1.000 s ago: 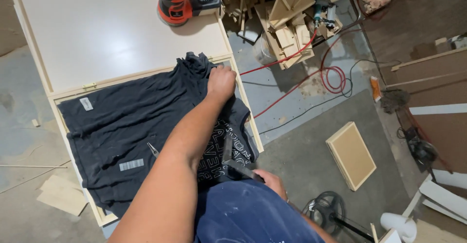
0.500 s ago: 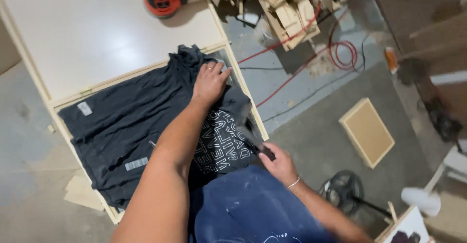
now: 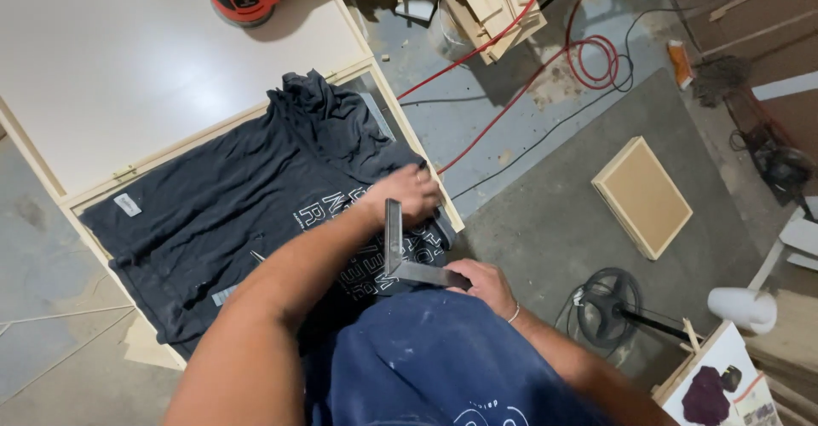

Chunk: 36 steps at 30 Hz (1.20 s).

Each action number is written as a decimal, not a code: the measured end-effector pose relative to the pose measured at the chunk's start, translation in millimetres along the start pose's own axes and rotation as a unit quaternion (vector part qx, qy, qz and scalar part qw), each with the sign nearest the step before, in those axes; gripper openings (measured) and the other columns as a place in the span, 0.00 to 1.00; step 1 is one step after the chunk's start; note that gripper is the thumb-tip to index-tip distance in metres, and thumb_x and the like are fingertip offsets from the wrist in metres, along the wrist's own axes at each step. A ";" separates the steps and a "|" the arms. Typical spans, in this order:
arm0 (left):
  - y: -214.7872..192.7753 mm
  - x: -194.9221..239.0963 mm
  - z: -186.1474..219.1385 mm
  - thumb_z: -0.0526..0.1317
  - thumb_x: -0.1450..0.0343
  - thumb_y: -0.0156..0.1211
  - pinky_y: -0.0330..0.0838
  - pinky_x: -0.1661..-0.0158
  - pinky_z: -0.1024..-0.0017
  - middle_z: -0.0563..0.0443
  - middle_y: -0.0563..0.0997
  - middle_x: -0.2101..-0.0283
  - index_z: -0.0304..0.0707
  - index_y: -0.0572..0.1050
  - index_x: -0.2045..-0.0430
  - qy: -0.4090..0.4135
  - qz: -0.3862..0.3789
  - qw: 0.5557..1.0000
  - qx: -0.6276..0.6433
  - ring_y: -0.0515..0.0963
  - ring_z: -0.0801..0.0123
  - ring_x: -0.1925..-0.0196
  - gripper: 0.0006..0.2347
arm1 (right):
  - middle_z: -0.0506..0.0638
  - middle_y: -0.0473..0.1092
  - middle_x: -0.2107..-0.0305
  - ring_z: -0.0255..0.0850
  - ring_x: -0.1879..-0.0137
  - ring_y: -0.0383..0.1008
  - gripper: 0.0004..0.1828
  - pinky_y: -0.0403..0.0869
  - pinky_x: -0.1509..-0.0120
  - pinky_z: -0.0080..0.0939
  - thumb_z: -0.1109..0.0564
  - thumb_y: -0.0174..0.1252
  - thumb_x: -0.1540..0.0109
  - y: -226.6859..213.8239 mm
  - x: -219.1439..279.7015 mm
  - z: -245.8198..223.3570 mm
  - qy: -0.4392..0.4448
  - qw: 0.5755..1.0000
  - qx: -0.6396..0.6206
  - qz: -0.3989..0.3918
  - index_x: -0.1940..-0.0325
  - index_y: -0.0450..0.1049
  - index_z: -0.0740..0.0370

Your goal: Aligning a t-shirt inside a wooden frame and securing the edges using a square and a tucking tool.

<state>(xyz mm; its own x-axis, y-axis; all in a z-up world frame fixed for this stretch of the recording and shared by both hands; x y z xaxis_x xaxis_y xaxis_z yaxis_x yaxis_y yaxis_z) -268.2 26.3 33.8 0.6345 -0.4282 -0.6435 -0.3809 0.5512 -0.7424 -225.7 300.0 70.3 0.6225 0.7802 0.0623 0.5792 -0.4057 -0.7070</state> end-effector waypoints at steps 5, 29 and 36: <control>10.7 9.3 33.6 0.56 0.33 0.64 0.63 0.45 0.58 0.52 0.74 0.54 0.46 0.79 0.55 -0.079 -0.148 0.986 0.006 0.72 0.59 0.52 0.19 | 0.47 0.77 0.69 0.50 0.61 0.81 0.21 0.78 0.59 0.46 0.39 0.69 0.44 -4.6 -6.5 -16.9 -0.009 1.000 -0.017 0.008 0.51 0.80 0.47; 12.3 4.0 34.1 0.61 0.36 0.64 0.61 0.46 0.54 0.51 0.70 0.59 0.48 0.74 0.49 -0.120 -0.154 0.980 -0.025 0.70 0.56 0.53 0.26 | 0.53 0.75 0.73 0.55 0.65 0.79 0.17 0.77 0.63 0.48 0.50 0.71 0.44 -17.5 -13.1 -44.1 -0.036 0.998 -0.042 0.029 0.54 0.78 0.54; 15.3 11.5 33.0 0.66 0.34 0.56 0.63 0.48 0.53 0.48 0.69 0.60 0.45 0.74 0.50 -0.149 -0.131 0.978 -0.061 0.69 0.53 0.54 0.29 | 0.54 0.74 0.74 0.54 0.68 0.78 0.16 0.76 0.65 0.45 0.52 0.72 0.44 -23.6 -9.1 -44.7 -0.036 0.996 -0.060 0.047 0.55 0.77 0.56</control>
<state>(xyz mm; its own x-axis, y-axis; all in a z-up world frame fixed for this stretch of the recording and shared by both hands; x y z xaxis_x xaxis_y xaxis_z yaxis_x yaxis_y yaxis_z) -244.5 53.5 21.1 0.8817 -0.3066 -0.3587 -0.2443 0.3538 -0.9029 -221.5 281.2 117.9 0.6406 0.7660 -0.0534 0.5814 -0.5293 -0.6178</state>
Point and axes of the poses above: each hand's wrist, its own x-axis away from the middle knuckle, its own y-axis out of the palm, z = x × y, the point moved 2 cm from there along -x, towards the middle knuckle
